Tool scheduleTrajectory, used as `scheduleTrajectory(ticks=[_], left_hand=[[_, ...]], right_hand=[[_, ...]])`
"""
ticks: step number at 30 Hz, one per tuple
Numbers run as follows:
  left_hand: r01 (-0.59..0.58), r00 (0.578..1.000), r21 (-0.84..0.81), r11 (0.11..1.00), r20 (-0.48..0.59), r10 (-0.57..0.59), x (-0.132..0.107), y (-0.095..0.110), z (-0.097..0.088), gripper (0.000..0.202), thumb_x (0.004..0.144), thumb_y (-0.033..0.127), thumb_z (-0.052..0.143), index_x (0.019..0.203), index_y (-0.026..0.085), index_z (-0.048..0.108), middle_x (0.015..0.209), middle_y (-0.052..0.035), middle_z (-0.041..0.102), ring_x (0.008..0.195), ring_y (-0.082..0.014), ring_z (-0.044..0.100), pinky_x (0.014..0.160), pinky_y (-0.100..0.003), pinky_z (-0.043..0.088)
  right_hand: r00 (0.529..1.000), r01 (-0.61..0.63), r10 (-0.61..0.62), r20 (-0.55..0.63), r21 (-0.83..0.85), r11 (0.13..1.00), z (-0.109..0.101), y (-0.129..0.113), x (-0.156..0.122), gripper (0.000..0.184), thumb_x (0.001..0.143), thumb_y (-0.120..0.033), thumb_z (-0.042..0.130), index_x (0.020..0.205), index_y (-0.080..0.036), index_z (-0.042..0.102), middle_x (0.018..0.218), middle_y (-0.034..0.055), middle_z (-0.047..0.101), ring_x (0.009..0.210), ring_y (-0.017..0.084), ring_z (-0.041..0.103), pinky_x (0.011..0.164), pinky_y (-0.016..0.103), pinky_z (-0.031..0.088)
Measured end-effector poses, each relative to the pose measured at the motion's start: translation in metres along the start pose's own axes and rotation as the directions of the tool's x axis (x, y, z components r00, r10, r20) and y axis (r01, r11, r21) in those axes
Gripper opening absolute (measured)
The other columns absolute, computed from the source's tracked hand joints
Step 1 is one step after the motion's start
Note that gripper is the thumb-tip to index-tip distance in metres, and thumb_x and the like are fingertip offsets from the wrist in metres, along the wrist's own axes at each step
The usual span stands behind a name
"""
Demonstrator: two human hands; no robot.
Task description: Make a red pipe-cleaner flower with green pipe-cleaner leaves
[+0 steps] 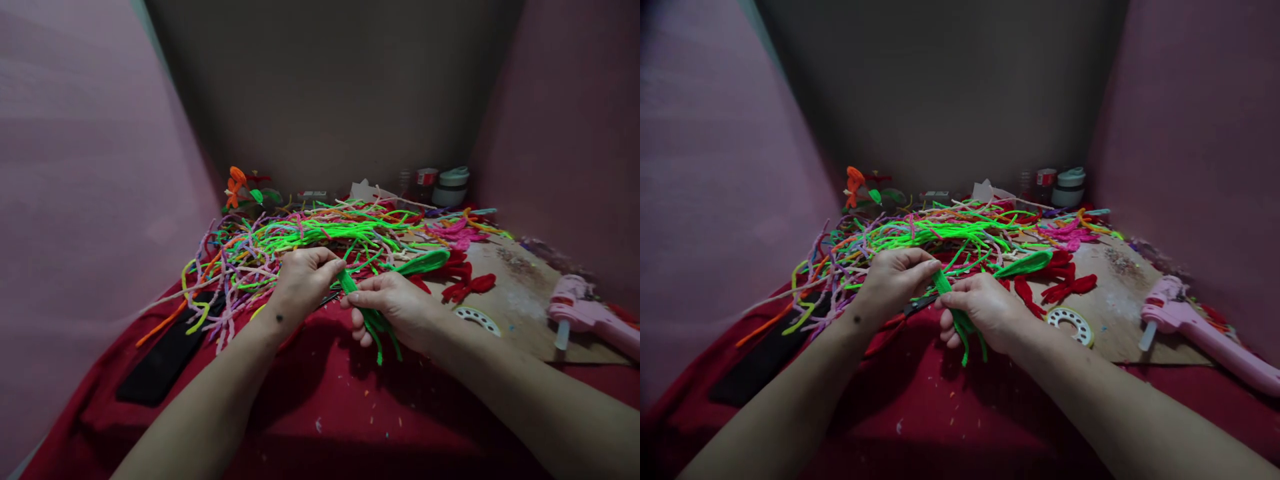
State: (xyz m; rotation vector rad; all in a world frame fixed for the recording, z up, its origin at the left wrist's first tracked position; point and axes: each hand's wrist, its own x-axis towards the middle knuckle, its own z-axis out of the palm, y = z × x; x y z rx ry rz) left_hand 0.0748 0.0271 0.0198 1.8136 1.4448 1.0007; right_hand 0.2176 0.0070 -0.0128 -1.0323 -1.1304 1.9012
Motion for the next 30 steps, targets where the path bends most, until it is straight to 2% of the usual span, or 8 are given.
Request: scheduleTrajectory(ticks=[4,7,10,13,22,25,27,30], left_hand=[[-0.066,0.996,0.11,0.992,-0.052,0.072,0.003,-0.001,-0.005,0.018,0.071,0.03,0.057,0.062,0.015,0.063,0.045,0.0039,0.048,0.042,-0.0071,0.039,0.041,-0.021,0.028],[0.061,0.994,-0.165,0.984,0.098,-0.045,0.004,-0.002,-0.007,0.017,0.071,0.03,0.057,0.065,0.015,0.059,0.043,0.0066,0.04,0.038,-0.0052,0.031,0.038,-0.02,0.021],[0.23,0.943,-0.449,0.864,0.321,-0.084,0.005,-0.006,-0.007,0.016,0.071,0.03,0.06,0.08,0.016,0.059,0.044,0.0096,0.03,0.036,-0.0035,0.022,0.036,-0.019,0.015],[0.307,0.905,-0.491,0.816,0.417,-0.09,0.005,-0.009,-0.003,0.021,0.069,0.033,0.064,0.075,0.014,0.057,0.043,0.0095,0.03,0.036,-0.0027,0.022,0.036,-0.018,0.015],[0.109,0.993,-0.205,0.973,0.072,-0.096,0.01,-0.012,0.002,0.032,0.069,0.033,0.061,0.049,0.015,0.044,0.036,0.0072,0.038,0.032,-0.0026,0.029,0.035,-0.018,0.018],[0.071,0.997,-0.243,0.967,0.034,-0.064,0.012,-0.014,0.002,0.033,0.068,0.033,0.063,0.049,0.015,0.043,0.038,0.0077,0.037,0.033,-0.0025,0.029,0.035,-0.018,0.017],[0.133,0.987,-0.373,0.918,0.135,-0.088,0.011,-0.015,0.002,0.032,0.067,0.033,0.063,0.051,0.016,0.042,0.038,0.0085,0.035,0.032,-0.0023,0.026,0.034,-0.018,0.016],[0.326,0.916,-0.494,0.806,0.377,-0.14,0.01,-0.016,0.006,0.031,0.065,0.031,0.067,0.052,0.016,0.042,0.037,0.0083,0.036,0.031,-0.0026,0.027,0.032,-0.017,0.016]], right_hand=[[1.0,-0.022,0.022,-0.01,-0.018,1.0,0.002,0.001,-0.001,0.013,0.08,-0.012,0.046,0.072,-0.012,0.056,0.046,0.0002,0.057,0.036,0.012,0.055,0.035,0.021,0.046],[1.0,-0.002,0.002,0.014,-0.005,1.0,0.0,0.0,-0.002,0.015,0.08,-0.01,0.046,0.07,-0.012,0.057,0.045,0.0001,0.057,0.036,0.012,0.056,0.035,0.02,0.046],[0.999,0.006,-0.007,0.039,0.015,1.0,-0.002,-0.002,-0.003,0.015,0.08,-0.01,0.046,0.07,-0.011,0.057,0.045,0.0001,0.057,0.037,0.012,0.057,0.036,0.02,0.047],[0.999,0.009,-0.011,0.049,0.032,0.999,-0.003,-0.003,-0.002,0.015,0.081,-0.012,0.047,0.07,-0.011,0.058,0.046,0.0004,0.057,0.037,0.012,0.057,0.035,0.019,0.046],[0.999,-0.001,-0.002,0.047,0.065,0.998,-0.002,0.004,0.002,0.014,0.08,-0.011,0.046,0.072,-0.009,0.058,0.046,0.0013,0.056,0.039,0.013,0.057,0.038,0.022,0.048],[1.0,0.004,-0.006,0.027,0.074,0.997,-0.002,0.003,0.002,0.014,0.079,-0.01,0.046,0.071,-0.009,0.058,0.045,0.0013,0.056,0.039,0.013,0.057,0.037,0.022,0.048],[1.0,0.012,-0.014,0.025,0.074,0.997,-0.004,0.002,0.002,0.014,0.078,-0.01,0.047,0.069,-0.009,0.058,0.044,0.0012,0.055,0.038,0.013,0.056,0.036,0.022,0.047],[0.999,0.018,-0.019,0.027,0.066,0.998,-0.005,-0.001,0.003,0.016,0.078,-0.01,0.046,0.067,-0.009,0.058,0.044,0.0012,0.054,0.037,0.013,0.055,0.035,0.022,0.047]])
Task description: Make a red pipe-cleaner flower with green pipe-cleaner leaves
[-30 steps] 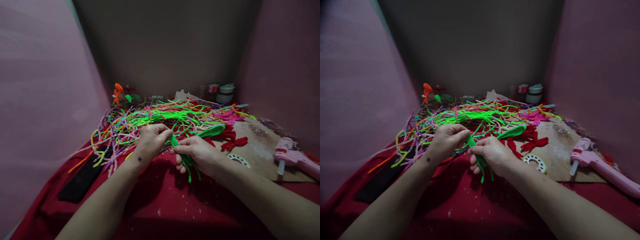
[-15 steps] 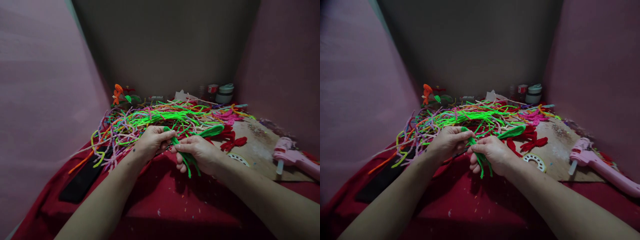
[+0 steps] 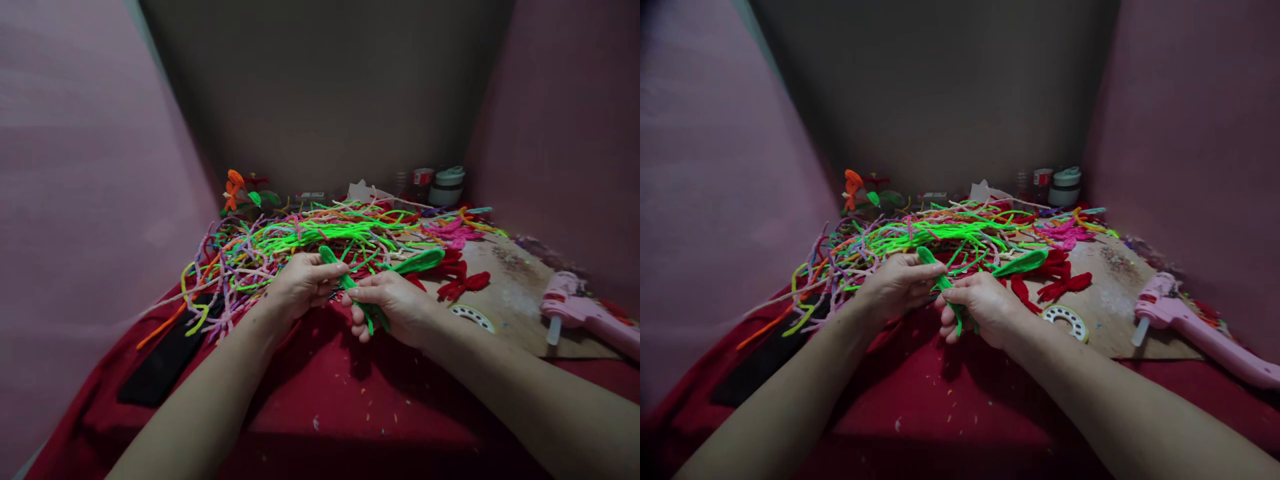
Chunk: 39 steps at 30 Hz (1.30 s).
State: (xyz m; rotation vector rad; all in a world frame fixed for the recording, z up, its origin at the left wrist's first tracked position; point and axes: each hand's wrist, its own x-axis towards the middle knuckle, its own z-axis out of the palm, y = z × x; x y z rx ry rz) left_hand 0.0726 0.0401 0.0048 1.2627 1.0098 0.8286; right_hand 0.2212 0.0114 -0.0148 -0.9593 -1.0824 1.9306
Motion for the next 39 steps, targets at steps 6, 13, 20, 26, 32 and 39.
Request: scheduleTrajectory(ticks=[6,13,20,26,32,39], left_hand=[[0.048,0.996,0.024,0.999,-0.08,-0.046,0.0,-0.0031,0.0043,0.026,0.064,0.03,0.068,0.053,0.013,0.052,0.037,0.0034,0.048,0.028,-0.004,0.035,0.029,-0.016,0.02],[-0.04,0.987,0.006,0.999,-0.157,0.04,0.0016,-0.0023,-0.0004,0.024,0.063,0.028,0.068,0.053,0.013,0.053,0.035,0.0049,0.045,0.026,-0.0053,0.035,0.025,-0.017,0.022],[-0.031,0.977,0.022,0.999,-0.211,0.035,0.0005,0.0021,0.0005,0.025,0.067,0.026,0.066,0.051,0.013,0.05,0.032,0.005,0.044,0.023,-0.0056,0.034,0.024,-0.018,0.025],[-0.05,0.977,0.017,0.999,-0.204,0.052,0.001,0.0022,-0.001,0.027,0.067,0.026,0.066,0.05,0.013,0.05,0.034,0.0043,0.046,0.023,-0.0068,0.037,0.023,-0.019,0.028],[-0.074,0.984,-0.041,0.996,-0.167,0.066,0.0023,0.0026,-0.0026,0.027,0.064,0.026,0.068,0.051,0.013,0.049,0.036,0.0042,0.046,0.025,-0.0068,0.037,0.024,-0.019,0.03],[-0.091,0.988,-0.046,0.995,-0.128,0.084,0.0022,0.0026,-0.0027,0.029,0.066,0.028,0.066,0.05,0.014,0.046,0.037,0.0043,0.044,0.026,-0.0068,0.037,0.026,-0.02,0.03]], right_hand=[[0.999,0.035,-0.035,0.0,0.033,0.999,-0.0024,0.0034,0.0033,0.015,0.08,-0.013,0.048,0.069,-0.009,0.059,0.046,0.0012,0.055,0.038,0.012,0.055,0.036,0.022,0.047],[0.996,0.085,-0.085,-0.015,0.058,0.995,-0.0048,0.0069,0.0059,0.012,0.078,-0.012,0.053,0.069,-0.009,0.059,0.049,0.0009,0.056,0.038,0.011,0.054,0.038,0.022,0.047],[0.991,0.126,-0.125,-0.044,0.03,0.992,-0.003,0.006,0.0041,0.012,0.077,-0.014,0.055,0.067,-0.01,0.059,0.05,-0.0001,0.053,0.041,0.009,0.051,0.037,0.021,0.047],[0.991,0.123,-0.123,-0.053,0.006,0.992,-0.0038,0.0051,0.0037,0.012,0.076,-0.014,0.056,0.065,-0.01,0.06,0.051,0.0003,0.053,0.04,0.009,0.05,0.037,0.02,0.046],[0.988,0.139,-0.137,-0.075,0.033,0.99,-0.0032,0.0026,0.0023,0.011,0.074,-0.012,0.055,0.065,-0.01,0.06,0.05,-0.0002,0.053,0.04,0.009,0.051,0.037,0.021,0.045],[0.985,0.148,-0.147,-0.086,0.005,0.989,-0.0021,0.0024,0.003,0.008,0.071,-0.014,0.058,0.065,-0.01,0.059,0.05,-0.0005,0.053,0.04,0.008,0.05,0.036,0.02,0.045]])
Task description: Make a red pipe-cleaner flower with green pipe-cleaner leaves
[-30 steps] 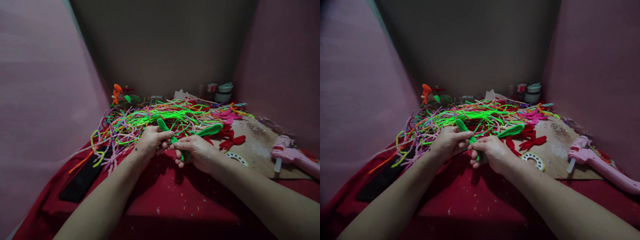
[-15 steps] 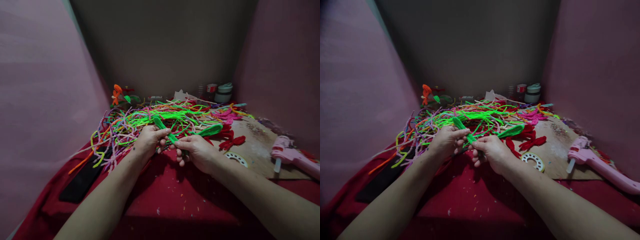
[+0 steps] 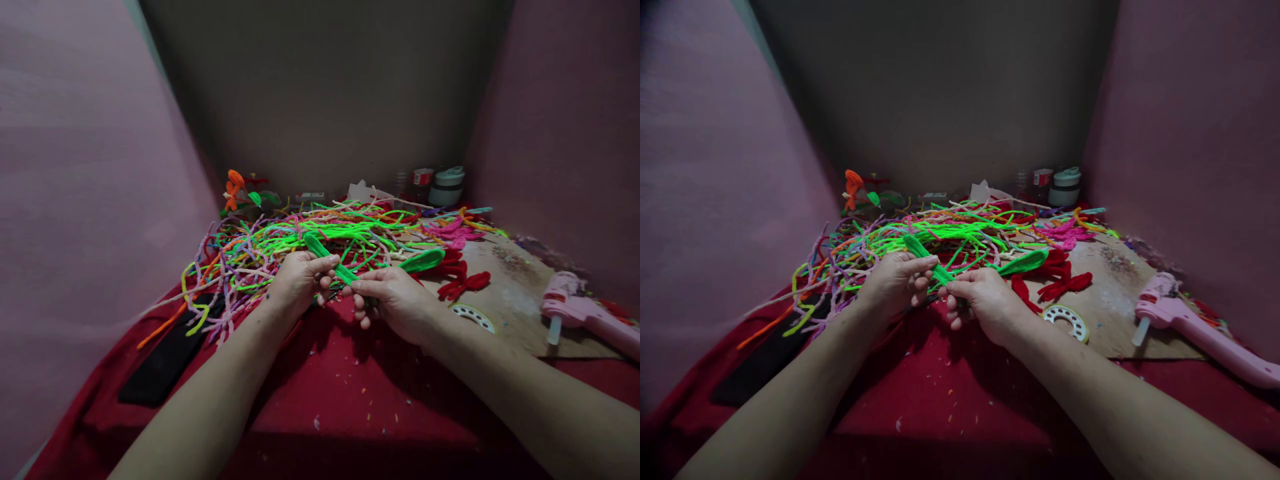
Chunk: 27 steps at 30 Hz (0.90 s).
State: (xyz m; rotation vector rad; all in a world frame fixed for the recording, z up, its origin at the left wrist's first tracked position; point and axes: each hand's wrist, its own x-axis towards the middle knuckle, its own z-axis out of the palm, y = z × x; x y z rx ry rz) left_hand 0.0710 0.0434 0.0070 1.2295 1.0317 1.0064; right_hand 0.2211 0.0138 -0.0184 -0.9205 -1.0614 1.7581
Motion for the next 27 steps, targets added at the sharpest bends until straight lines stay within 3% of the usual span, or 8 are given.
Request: scheduleTrajectory(ticks=[11,15,18,23,25,27], left_hand=[[-0.015,1.0,-0.085,0.996,0.008,0.016,0.002,-0.002,-0.002,0.032,0.066,0.026,0.066,0.053,0.017,0.039,0.038,0.0076,0.037,0.03,-0.0035,0.029,0.029,-0.017,0.023],[-0.061,0.998,-0.154,0.986,-0.029,0.057,0.004,0.001,-0.006,0.033,0.062,0.022,0.07,0.059,0.019,0.037,0.042,0.01,0.034,0.032,-0.0032,0.027,0.031,-0.016,0.02],[-0.087,0.995,-0.117,0.989,-0.067,0.08,0.004,0.003,-0.009,0.031,0.062,0.023,0.069,0.061,0.019,0.038,0.042,0.0105,0.032,0.032,-0.0032,0.027,0.031,-0.016,0.02],[-0.185,0.967,0.191,0.964,-0.137,0.213,0.005,0.002,-0.011,0.029,0.067,0.028,0.063,0.054,0.018,0.04,0.039,0.0079,0.036,0.031,-0.004,0.031,0.032,-0.018,0.022],[-0.214,0.947,0.364,0.906,-0.15,0.284,0.006,0.0,-0.011,0.027,0.071,0.03,0.06,0.054,0.017,0.044,0.04,0.0065,0.039,0.033,-0.0052,0.034,0.034,-0.019,0.025],[-0.281,0.886,0.532,0.798,-0.176,0.43,0.007,0.0,-0.011,0.017,0.072,0.03,0.059,0.064,0.016,0.052,0.05,0.0036,0.048,0.042,-0.008,0.044,0.04,-0.02,0.034]], right_hand=[[1.0,-0.014,0.013,-0.014,-0.03,0.999,-0.001,-0.002,0.0,0.01,0.069,-0.013,0.057,0.06,-0.01,0.059,0.047,-0.0006,0.051,0.038,0.009,0.049,0.035,0.02,0.043],[0.999,-0.027,0.025,-0.04,-0.044,0.999,0.0,-0.003,-0.001,0.009,0.069,-0.01,0.055,0.062,-0.01,0.06,0.046,-0.0009,0.05,0.038,0.009,0.048,0.034,0.02,0.043],[0.998,-0.036,0.034,-0.044,-0.049,0.998,-0.001,-0.002,0.0,0.01,0.07,-0.009,0.054,0.062,-0.01,0.06,0.046,-0.0009,0.051,0.037,0.009,0.048,0.034,0.02,0.043],[0.999,-0.038,0.036,-0.04,-0.053,0.998,-0.002,-0.001,0.002,0.01,0.071,-0.01,0.054,0.063,-0.01,0.061,0.046,-0.0007,0.051,0.037,0.008,0.048,0.033,0.02,0.043],[0.998,-0.041,0.038,-0.047,-0.057,0.998,-0.001,-0.001,0.002,0.011,0.071,-0.009,0.054,0.063,-0.01,0.061,0.045,-0.0009,0.051,0.036,0.008,0.048,0.032,0.019,0.042],[0.998,-0.046,0.043,-0.054,-0.069,0.997,-0.001,-0.002,0.002,0.012,0.071,-0.009,0.053,0.063,-0.01,0.061,0.044,-0.0007,0.051,0.035,0.009,0.048,0.032,0.019,0.042]])
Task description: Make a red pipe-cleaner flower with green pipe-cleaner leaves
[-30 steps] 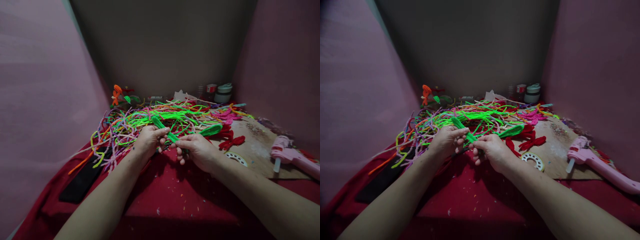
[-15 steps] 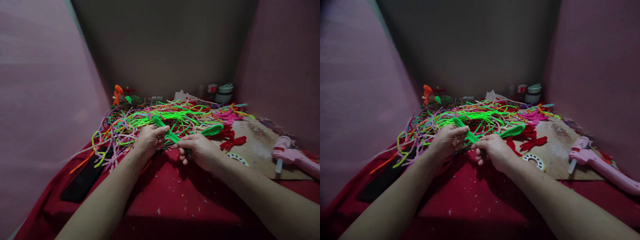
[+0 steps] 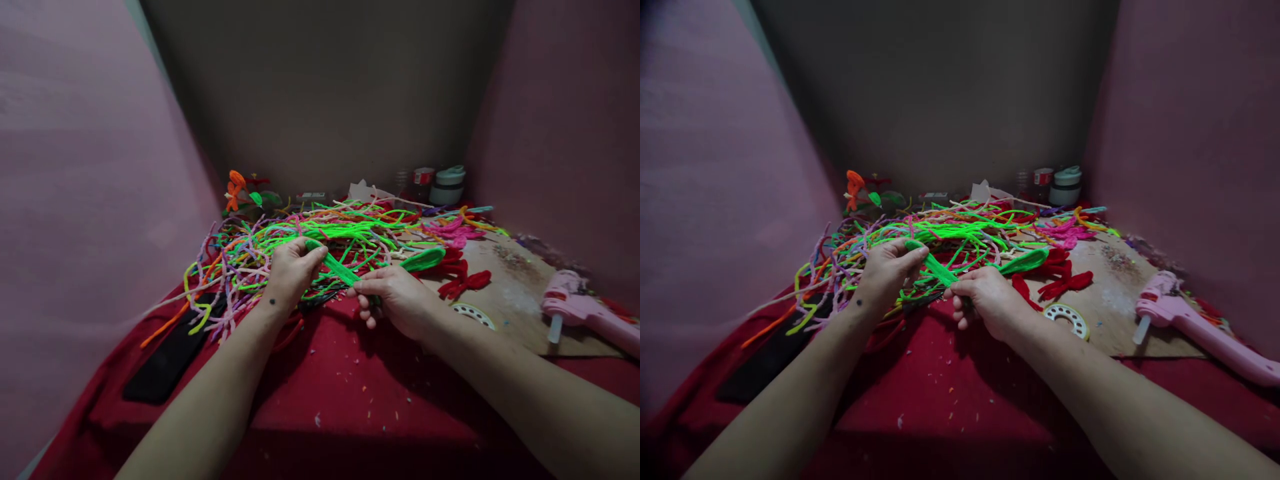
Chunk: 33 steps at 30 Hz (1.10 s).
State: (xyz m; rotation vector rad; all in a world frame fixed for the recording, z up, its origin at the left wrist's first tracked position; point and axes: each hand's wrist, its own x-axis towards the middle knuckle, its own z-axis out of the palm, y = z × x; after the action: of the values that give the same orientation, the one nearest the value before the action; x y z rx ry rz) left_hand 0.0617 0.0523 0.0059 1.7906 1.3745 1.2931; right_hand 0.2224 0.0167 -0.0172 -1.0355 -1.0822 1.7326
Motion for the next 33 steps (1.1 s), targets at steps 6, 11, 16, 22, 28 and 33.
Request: scheduleTrajectory(ticks=[6,11,16,22,28,33], left_hand=[[-0.605,0.72,0.512,0.61,0.025,0.693,-0.013,0.012,0.0,0.029,0.075,0.022,0.059,0.105,0.022,0.058,0.109,-0.0062,0.059,0.107,-0.0219,0.047,0.098,-0.042,0.031],[-0.808,0.59,0.389,0.443,0.523,0.616,-0.017,0.012,0.004,0.021,0.082,0.018,0.048,0.096,0.023,0.062,0.097,-0.0027,0.066,0.104,-0.0187,0.051,0.106,-0.044,0.018],[-0.782,0.615,0.377,0.497,0.594,0.518,-0.011,0.007,0.004,0.018,0.083,0.023,0.047,0.087,0.022,0.065,0.088,-0.0048,0.067,0.091,-0.0181,0.057,0.103,-0.044,0.022],[-0.737,0.658,0.402,0.543,0.611,0.441,-0.013,0.008,0.005,0.024,0.085,0.021,0.042,0.079,0.021,0.065,0.076,-0.0041,0.067,0.079,-0.0159,0.06,0.103,-0.04,0.023],[-0.725,0.682,0.417,0.547,0.545,0.488,-0.013,0.003,0.007,0.025,0.083,0.017,0.042,0.069,0.02,0.063,0.063,-0.0017,0.064,0.064,-0.0132,0.057,0.098,-0.036,0.029],[-0.576,0.816,0.432,0.694,0.356,0.456,-0.013,0.007,0.005,0.015,0.078,0.017,0.05,0.073,0.02,0.064,0.071,-0.0029,0.068,0.073,-0.0164,0.059,0.089,-0.034,0.038]], right_hand=[[1.0,0.007,-0.008,-0.027,-0.021,1.0,-0.002,-0.001,0.0,0.013,0.07,-0.01,0.054,0.059,-0.011,0.06,0.043,-0.0007,0.051,0.034,0.008,0.047,0.031,0.019,0.041],[0.997,0.041,-0.048,-0.06,-0.098,0.994,-0.003,0.0,0.001,0.02,0.068,-0.008,0.051,0.049,-0.013,0.053,0.042,-0.0011,0.051,0.032,0.009,0.048,0.029,0.02,0.04],[0.999,0.029,-0.033,-0.031,-0.14,0.99,-0.006,-0.003,0.003,0.019,0.068,-0.009,0.05,0.05,-0.013,0.054,0.042,-0.0008,0.051,0.033,0.009,0.048,0.03,0.019,0.042],[0.999,0.028,-0.023,0.043,-0.117,0.993,-0.011,-0.006,0.002,0.019,0.069,-0.012,0.054,0.05,-0.013,0.053,0.042,-0.0004,0.053,0.034,0.009,0.049,0.032,0.019,0.043],[0.993,0.092,-0.084,0.086,-0.093,0.991,-0.013,-0.005,0.004,0.021,0.072,-0.018,0.058,0.053,-0.012,0.055,0.045,-0.0003,0.053,0.034,0.008,0.049,0.034,0.02,0.043],[0.981,0.145,-0.152,0.119,0.065,0.987,-0.014,-0.007,0.003,0.018,0.07,-0.027,0.065,0.063,-0.011,0.06,0.052,0.0011,0.058,0.042,0.01,0.054,0.042,0.024,0.047]])
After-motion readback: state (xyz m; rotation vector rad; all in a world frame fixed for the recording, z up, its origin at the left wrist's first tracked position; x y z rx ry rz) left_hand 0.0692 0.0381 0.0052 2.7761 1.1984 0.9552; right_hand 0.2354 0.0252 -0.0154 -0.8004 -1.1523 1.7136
